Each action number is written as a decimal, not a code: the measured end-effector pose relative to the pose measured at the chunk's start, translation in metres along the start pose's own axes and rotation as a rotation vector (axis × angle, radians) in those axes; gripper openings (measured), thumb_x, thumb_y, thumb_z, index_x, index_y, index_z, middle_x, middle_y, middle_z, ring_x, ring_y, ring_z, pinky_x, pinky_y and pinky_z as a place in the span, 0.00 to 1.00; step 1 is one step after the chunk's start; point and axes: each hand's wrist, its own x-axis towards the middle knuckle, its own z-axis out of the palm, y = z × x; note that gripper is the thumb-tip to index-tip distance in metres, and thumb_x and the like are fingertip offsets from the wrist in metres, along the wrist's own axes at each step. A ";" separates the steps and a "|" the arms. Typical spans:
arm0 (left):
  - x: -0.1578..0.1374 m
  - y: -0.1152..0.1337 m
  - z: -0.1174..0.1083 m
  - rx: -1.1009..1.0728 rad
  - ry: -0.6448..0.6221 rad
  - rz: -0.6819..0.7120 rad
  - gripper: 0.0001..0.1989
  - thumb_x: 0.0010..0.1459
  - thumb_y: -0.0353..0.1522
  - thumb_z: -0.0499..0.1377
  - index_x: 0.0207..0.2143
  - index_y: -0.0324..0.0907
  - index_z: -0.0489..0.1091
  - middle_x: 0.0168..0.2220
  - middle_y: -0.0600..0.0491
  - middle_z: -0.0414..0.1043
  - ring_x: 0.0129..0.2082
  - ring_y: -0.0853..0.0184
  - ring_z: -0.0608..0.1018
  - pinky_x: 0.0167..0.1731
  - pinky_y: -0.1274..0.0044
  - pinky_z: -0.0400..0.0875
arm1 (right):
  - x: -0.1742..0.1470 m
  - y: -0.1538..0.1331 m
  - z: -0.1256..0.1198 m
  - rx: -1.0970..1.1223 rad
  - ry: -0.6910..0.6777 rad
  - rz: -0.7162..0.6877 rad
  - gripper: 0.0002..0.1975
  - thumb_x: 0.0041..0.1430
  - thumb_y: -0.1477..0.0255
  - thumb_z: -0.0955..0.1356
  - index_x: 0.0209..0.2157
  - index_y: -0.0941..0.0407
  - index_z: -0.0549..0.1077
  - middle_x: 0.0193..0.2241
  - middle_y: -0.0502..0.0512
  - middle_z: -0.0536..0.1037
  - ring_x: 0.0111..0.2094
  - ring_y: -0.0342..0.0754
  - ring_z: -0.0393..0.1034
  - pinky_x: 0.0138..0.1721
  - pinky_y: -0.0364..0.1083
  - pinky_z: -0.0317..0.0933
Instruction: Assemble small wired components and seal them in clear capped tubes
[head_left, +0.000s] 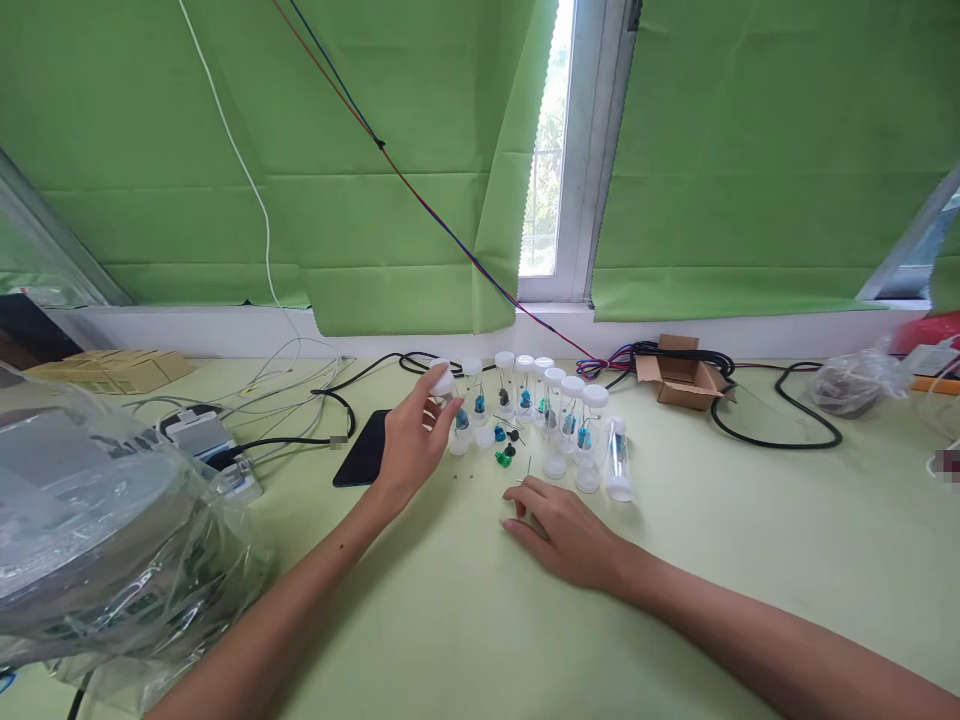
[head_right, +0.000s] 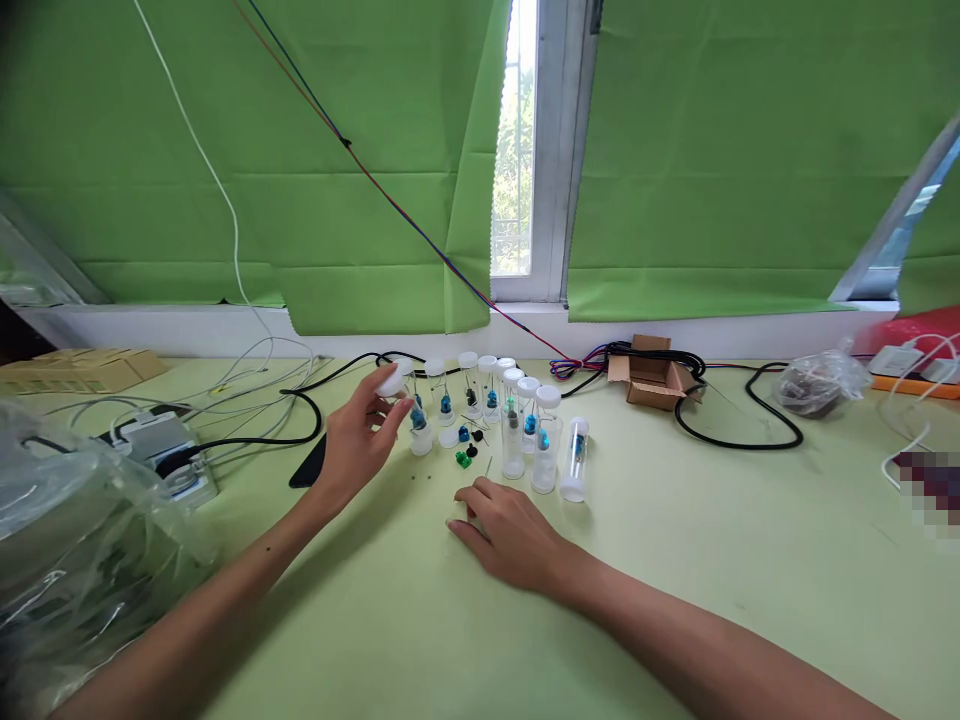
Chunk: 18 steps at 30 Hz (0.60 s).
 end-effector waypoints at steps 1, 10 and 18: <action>0.002 -0.003 0.003 0.019 0.022 -0.017 0.23 0.61 0.39 0.57 0.57 0.44 0.63 0.33 0.53 0.76 0.27 0.70 0.76 0.29 0.79 0.72 | 0.000 0.000 0.000 -0.001 -0.003 -0.003 0.11 0.69 0.66 0.61 0.48 0.56 0.69 0.39 0.57 0.74 0.39 0.50 0.71 0.39 0.48 0.63; 0.011 -0.030 0.026 0.053 -0.036 -0.034 0.24 0.62 0.40 0.56 0.58 0.44 0.59 0.32 0.54 0.74 0.26 0.68 0.75 0.29 0.77 0.69 | 0.001 0.001 0.001 -0.014 -0.005 -0.015 0.11 0.69 0.67 0.61 0.46 0.56 0.70 0.38 0.57 0.74 0.37 0.49 0.70 0.37 0.48 0.63; 0.006 -0.041 0.034 0.038 -0.096 -0.078 0.22 0.62 0.41 0.55 0.57 0.46 0.61 0.32 0.55 0.73 0.25 0.68 0.75 0.29 0.78 0.68 | 0.000 0.002 0.001 -0.018 -0.001 -0.026 0.10 0.69 0.68 0.61 0.45 0.56 0.70 0.37 0.56 0.74 0.37 0.49 0.70 0.37 0.47 0.62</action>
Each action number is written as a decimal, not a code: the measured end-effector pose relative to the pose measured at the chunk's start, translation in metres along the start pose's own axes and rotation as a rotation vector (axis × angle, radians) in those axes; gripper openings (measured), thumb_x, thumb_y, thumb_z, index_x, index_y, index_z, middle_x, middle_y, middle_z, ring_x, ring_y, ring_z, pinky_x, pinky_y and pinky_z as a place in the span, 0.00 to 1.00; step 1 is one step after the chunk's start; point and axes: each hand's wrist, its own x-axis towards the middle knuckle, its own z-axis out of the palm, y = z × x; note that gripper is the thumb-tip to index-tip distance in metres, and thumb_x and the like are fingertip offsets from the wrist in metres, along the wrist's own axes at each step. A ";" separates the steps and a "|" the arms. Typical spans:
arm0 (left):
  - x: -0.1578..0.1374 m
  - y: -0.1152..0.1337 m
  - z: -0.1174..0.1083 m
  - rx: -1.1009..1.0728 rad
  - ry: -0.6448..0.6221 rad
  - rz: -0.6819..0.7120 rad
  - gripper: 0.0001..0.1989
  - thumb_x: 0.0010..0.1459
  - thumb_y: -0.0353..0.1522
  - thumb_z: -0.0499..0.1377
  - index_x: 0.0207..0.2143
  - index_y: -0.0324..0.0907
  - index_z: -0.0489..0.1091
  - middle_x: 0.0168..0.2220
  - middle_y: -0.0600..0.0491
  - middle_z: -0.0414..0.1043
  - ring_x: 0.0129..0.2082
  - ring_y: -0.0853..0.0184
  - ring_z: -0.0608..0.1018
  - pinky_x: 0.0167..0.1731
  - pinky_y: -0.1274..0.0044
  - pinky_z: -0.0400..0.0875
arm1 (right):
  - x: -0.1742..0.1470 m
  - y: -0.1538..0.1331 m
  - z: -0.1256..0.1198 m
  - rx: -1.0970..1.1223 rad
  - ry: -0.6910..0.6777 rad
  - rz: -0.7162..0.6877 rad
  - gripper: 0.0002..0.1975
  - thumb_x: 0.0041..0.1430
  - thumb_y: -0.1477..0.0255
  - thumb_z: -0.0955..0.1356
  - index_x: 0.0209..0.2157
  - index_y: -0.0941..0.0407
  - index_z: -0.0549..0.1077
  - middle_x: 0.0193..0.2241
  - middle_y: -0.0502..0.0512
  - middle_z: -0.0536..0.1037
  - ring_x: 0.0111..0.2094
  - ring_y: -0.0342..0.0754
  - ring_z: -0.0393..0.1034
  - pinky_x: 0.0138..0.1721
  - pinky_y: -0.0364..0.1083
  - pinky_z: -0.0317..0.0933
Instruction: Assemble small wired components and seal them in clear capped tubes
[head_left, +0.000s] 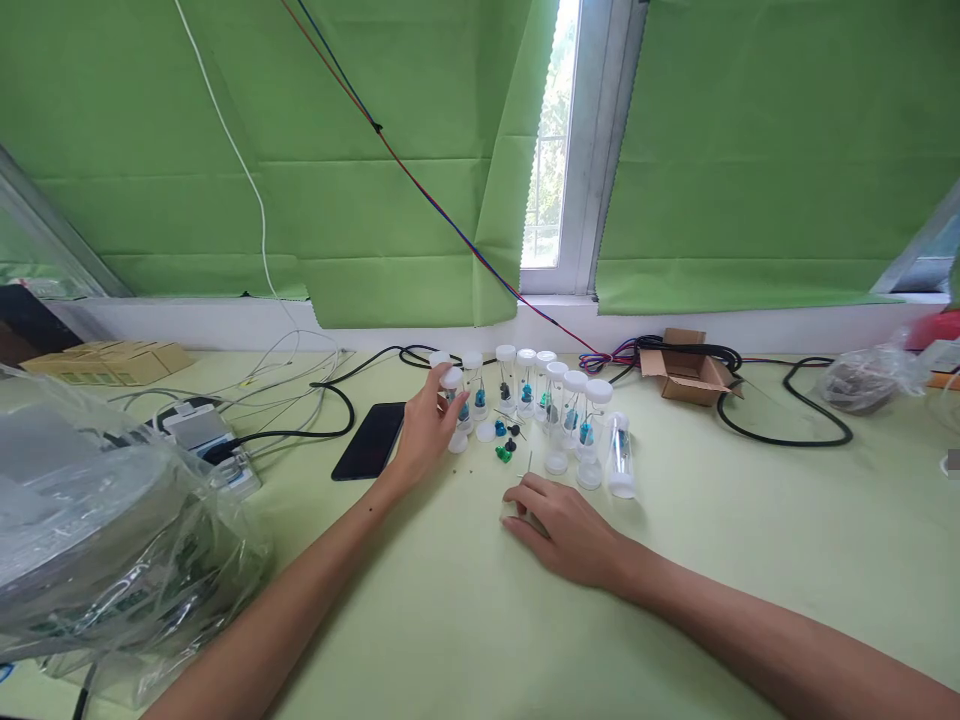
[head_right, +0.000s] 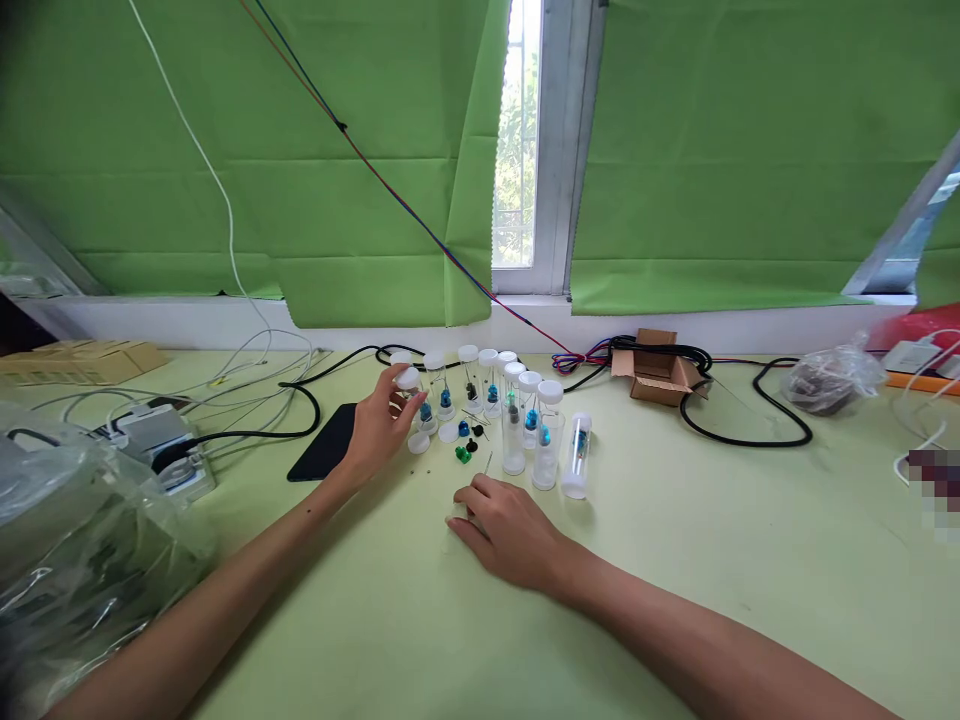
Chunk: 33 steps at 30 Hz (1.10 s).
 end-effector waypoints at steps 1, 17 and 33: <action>-0.001 0.000 0.000 -0.003 0.001 0.002 0.23 0.61 0.41 0.55 0.57 0.46 0.61 0.31 0.55 0.73 0.25 0.68 0.74 0.29 0.78 0.68 | 0.000 0.000 0.000 -0.002 -0.002 0.000 0.10 0.69 0.68 0.61 0.45 0.56 0.70 0.37 0.56 0.74 0.37 0.49 0.70 0.37 0.47 0.62; -0.002 -0.010 0.009 0.065 0.021 0.096 0.26 0.63 0.37 0.54 0.63 0.43 0.56 0.35 0.53 0.69 0.25 0.70 0.69 0.29 0.77 0.66 | 0.000 0.000 0.000 -0.010 -0.014 0.005 0.08 0.68 0.69 0.62 0.43 0.55 0.70 0.37 0.55 0.73 0.36 0.48 0.70 0.36 0.46 0.62; -0.003 -0.016 0.011 0.029 0.031 0.121 0.25 0.63 0.34 0.55 0.62 0.44 0.56 0.33 0.55 0.67 0.24 0.71 0.68 0.28 0.78 0.65 | 0.000 0.001 0.001 -0.011 -0.018 0.015 0.07 0.68 0.69 0.62 0.42 0.55 0.69 0.37 0.55 0.73 0.38 0.49 0.70 0.37 0.46 0.62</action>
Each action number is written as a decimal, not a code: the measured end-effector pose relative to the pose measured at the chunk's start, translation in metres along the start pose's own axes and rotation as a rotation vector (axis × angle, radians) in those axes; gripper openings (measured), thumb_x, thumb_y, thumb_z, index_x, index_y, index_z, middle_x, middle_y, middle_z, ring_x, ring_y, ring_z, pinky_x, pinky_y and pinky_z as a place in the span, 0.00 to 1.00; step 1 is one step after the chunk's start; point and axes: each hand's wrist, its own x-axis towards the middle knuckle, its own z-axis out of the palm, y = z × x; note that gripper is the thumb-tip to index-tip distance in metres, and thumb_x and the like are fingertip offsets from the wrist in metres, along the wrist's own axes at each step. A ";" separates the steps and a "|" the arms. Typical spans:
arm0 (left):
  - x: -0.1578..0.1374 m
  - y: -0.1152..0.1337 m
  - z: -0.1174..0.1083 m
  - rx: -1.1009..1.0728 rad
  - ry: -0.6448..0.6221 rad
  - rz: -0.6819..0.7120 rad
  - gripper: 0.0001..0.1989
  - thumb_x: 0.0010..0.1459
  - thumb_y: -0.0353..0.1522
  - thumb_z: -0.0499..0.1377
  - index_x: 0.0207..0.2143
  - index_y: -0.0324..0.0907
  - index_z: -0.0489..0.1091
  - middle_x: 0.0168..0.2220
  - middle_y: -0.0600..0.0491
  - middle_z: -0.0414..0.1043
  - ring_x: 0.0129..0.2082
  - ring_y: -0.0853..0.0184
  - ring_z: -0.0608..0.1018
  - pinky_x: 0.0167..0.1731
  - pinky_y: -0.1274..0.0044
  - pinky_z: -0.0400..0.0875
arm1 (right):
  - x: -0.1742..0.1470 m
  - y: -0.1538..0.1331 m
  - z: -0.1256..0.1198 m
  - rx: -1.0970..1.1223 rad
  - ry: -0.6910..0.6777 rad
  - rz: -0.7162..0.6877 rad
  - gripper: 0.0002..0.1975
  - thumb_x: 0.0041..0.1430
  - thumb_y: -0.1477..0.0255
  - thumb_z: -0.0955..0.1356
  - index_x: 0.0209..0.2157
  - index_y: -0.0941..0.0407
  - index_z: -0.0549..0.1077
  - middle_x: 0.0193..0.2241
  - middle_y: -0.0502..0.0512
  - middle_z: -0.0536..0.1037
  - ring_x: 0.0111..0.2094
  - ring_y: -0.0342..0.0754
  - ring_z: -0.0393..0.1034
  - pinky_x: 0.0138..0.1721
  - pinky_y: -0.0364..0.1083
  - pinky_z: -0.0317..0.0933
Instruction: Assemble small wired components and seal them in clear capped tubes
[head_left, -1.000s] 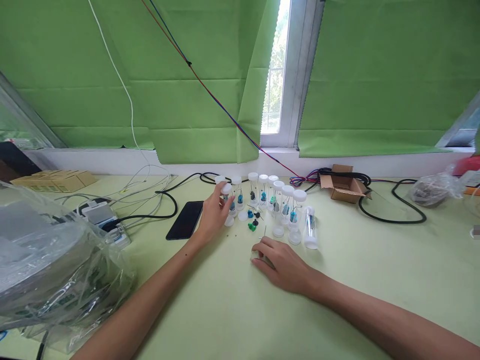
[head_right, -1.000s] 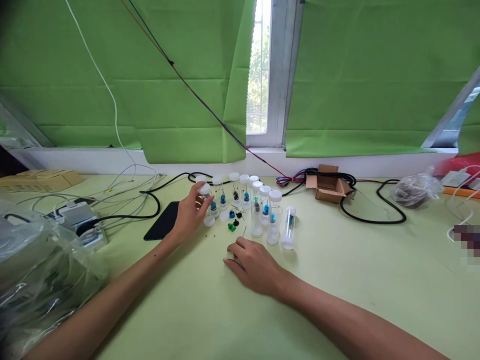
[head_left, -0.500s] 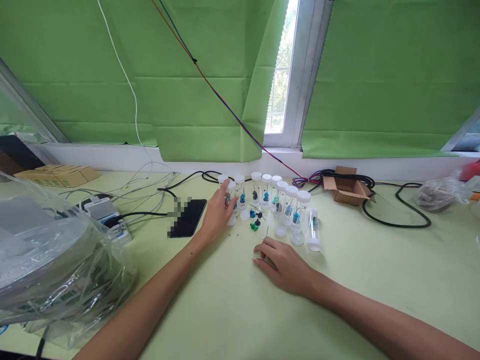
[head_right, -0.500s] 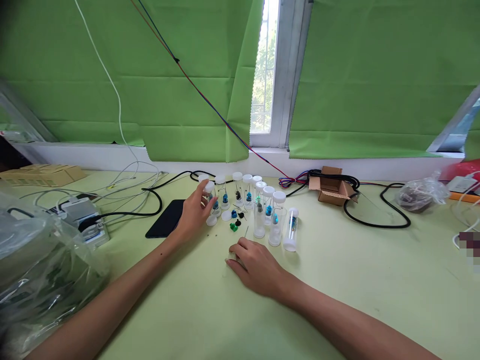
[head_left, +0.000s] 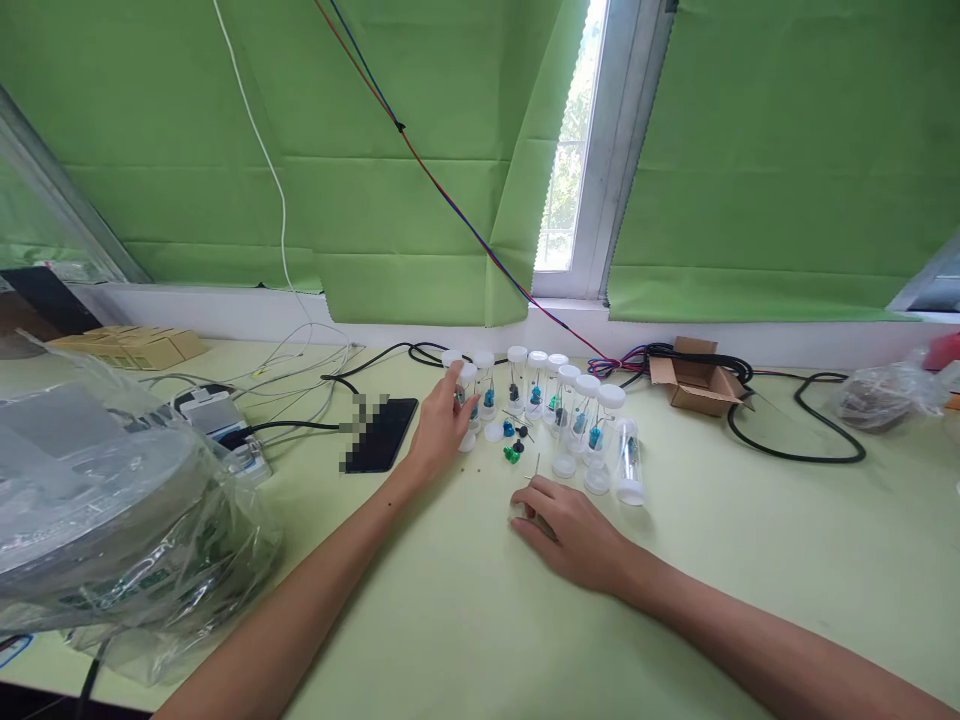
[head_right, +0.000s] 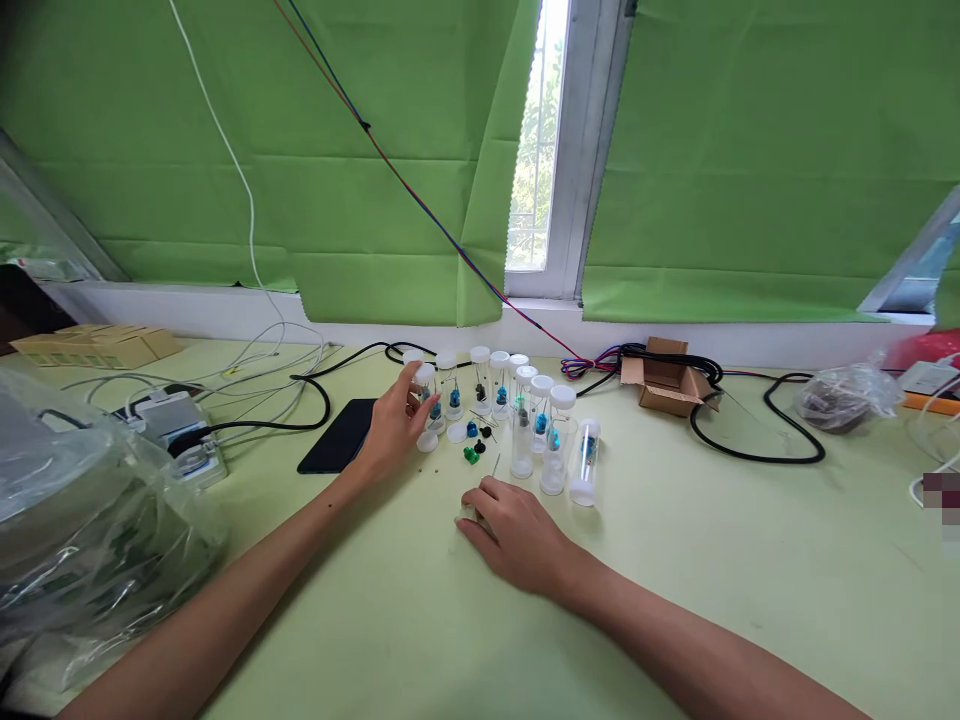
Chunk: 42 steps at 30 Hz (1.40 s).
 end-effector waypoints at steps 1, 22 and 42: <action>0.000 0.001 0.000 -0.006 -0.001 -0.003 0.25 0.63 0.34 0.55 0.62 0.44 0.56 0.33 0.55 0.67 0.24 0.72 0.68 0.28 0.79 0.65 | 0.000 0.000 0.000 0.001 -0.001 0.000 0.07 0.68 0.69 0.62 0.42 0.55 0.69 0.37 0.55 0.73 0.37 0.49 0.70 0.37 0.46 0.62; -0.008 -0.002 -0.004 0.138 0.013 0.060 0.31 0.64 0.37 0.55 0.65 0.45 0.48 0.42 0.48 0.71 0.25 0.69 0.72 0.31 0.75 0.70 | 0.000 -0.002 0.000 0.007 -0.001 0.001 0.06 0.68 0.70 0.62 0.42 0.55 0.69 0.36 0.54 0.73 0.37 0.48 0.69 0.36 0.45 0.61; -0.025 0.020 -0.016 0.336 -0.570 0.138 0.15 0.65 0.39 0.50 0.48 0.47 0.72 0.39 0.47 0.73 0.33 0.59 0.78 0.32 0.73 0.67 | 0.001 -0.001 -0.001 -0.009 0.007 -0.021 0.06 0.67 0.72 0.62 0.42 0.55 0.70 0.35 0.55 0.74 0.37 0.49 0.69 0.36 0.46 0.61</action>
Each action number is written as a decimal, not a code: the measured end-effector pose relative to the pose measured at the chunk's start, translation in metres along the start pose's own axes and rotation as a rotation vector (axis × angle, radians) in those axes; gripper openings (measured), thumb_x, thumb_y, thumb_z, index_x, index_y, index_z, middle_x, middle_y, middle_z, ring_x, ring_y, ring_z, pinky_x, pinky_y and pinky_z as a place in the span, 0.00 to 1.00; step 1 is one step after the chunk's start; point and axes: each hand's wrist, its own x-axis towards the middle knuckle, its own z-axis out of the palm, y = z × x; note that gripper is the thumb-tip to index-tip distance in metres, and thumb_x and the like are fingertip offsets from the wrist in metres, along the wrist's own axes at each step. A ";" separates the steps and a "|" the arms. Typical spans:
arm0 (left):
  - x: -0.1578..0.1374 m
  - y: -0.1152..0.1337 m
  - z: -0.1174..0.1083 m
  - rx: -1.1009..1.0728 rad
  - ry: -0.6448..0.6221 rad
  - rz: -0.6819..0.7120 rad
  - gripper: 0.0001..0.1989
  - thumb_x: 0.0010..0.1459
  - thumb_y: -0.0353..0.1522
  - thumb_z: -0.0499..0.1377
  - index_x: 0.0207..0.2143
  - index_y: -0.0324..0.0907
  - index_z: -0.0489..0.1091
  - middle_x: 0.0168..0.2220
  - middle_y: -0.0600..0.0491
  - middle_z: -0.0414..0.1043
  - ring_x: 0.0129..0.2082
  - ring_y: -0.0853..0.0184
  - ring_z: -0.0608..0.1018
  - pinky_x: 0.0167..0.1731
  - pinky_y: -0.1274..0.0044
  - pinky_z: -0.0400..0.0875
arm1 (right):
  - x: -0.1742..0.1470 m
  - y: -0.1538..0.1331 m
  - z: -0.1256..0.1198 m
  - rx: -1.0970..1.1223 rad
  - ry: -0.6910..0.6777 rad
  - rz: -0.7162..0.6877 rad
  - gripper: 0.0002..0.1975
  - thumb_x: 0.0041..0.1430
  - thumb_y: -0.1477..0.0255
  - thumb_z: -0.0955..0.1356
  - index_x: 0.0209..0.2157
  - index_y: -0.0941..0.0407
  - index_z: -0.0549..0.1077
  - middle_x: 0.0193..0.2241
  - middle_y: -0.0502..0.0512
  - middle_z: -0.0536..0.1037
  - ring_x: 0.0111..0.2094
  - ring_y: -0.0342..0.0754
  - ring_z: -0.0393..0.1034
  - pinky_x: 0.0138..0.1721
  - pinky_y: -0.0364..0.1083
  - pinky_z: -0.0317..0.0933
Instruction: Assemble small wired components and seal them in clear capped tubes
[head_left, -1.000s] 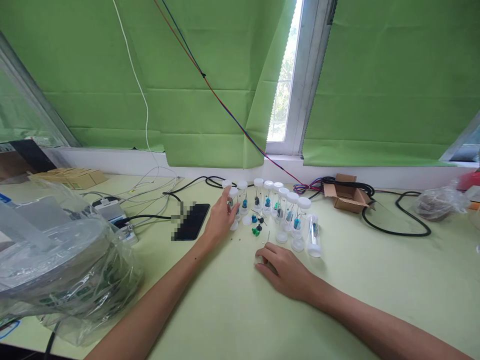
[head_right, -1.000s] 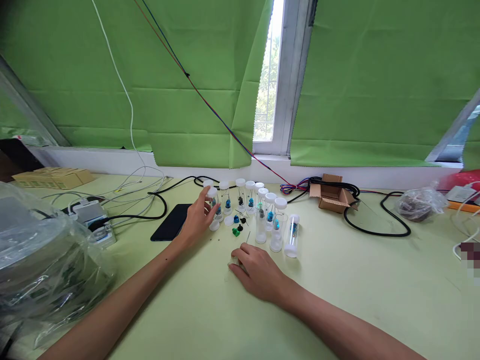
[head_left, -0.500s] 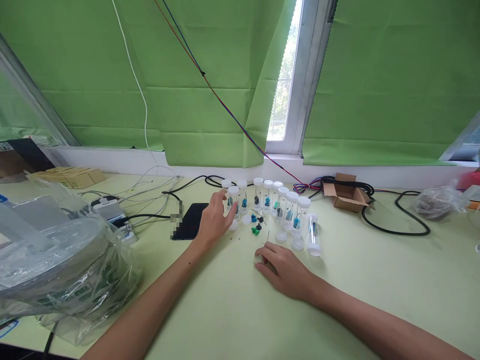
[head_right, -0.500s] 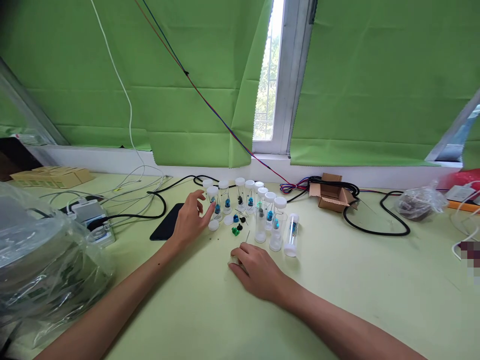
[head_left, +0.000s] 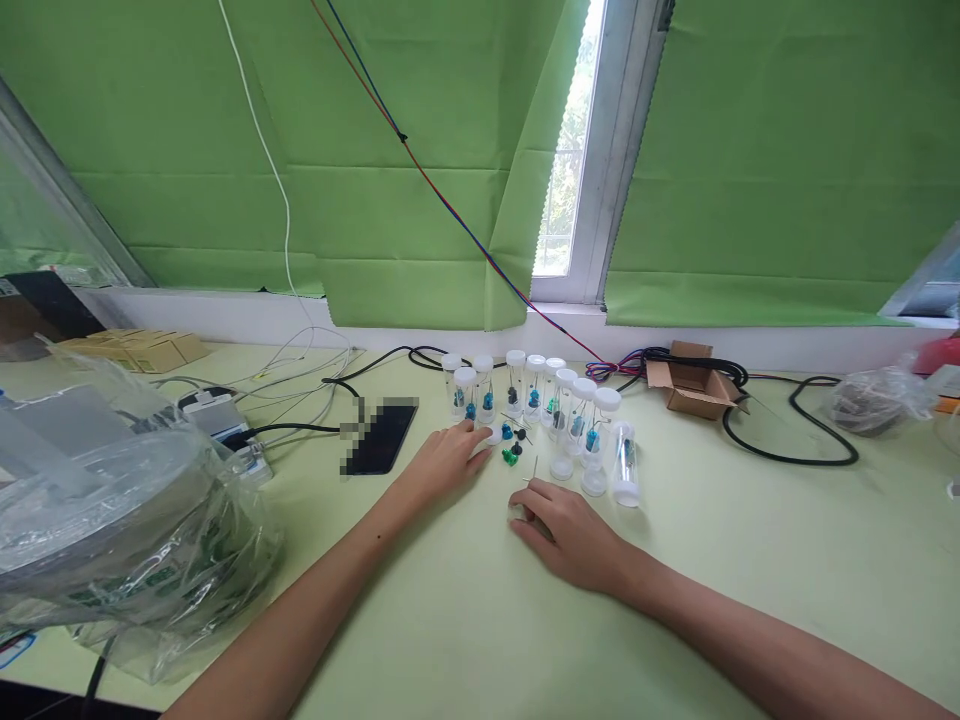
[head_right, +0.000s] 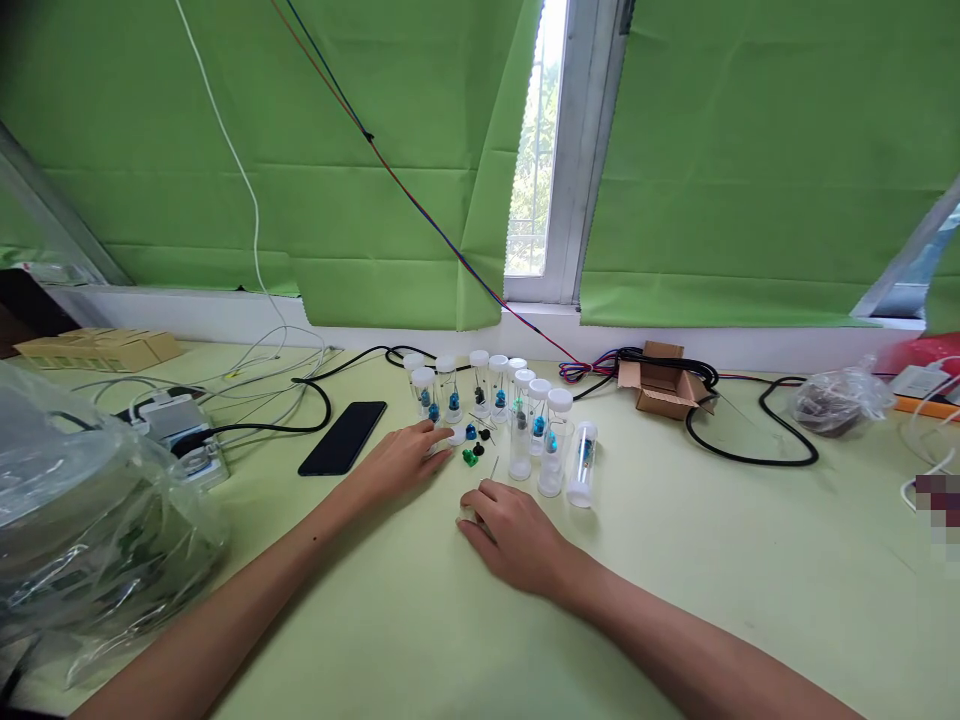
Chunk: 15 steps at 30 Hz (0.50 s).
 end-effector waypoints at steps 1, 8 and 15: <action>0.000 0.000 0.001 0.008 -0.002 -0.005 0.15 0.65 0.39 0.50 0.49 0.47 0.72 0.39 0.47 0.72 0.32 0.59 0.78 0.32 0.72 0.67 | 0.000 0.000 0.000 -0.001 0.001 -0.002 0.06 0.67 0.72 0.62 0.42 0.55 0.70 0.35 0.55 0.73 0.37 0.49 0.69 0.36 0.46 0.61; 0.000 0.005 0.002 0.086 0.018 -0.021 0.16 0.67 0.39 0.47 0.49 0.48 0.71 0.41 0.47 0.69 0.28 0.61 0.76 0.29 0.72 0.66 | 0.000 0.001 0.000 -0.005 -0.005 -0.001 0.06 0.67 0.72 0.62 0.42 0.55 0.69 0.35 0.54 0.73 0.37 0.48 0.69 0.36 0.46 0.61; 0.001 0.007 0.001 0.116 -0.018 -0.026 0.16 0.67 0.38 0.46 0.43 0.46 0.73 0.40 0.47 0.67 0.27 0.63 0.75 0.28 0.73 0.64 | 0.000 0.001 0.000 -0.004 0.005 -0.010 0.06 0.67 0.72 0.62 0.41 0.55 0.70 0.35 0.54 0.73 0.36 0.48 0.69 0.35 0.46 0.61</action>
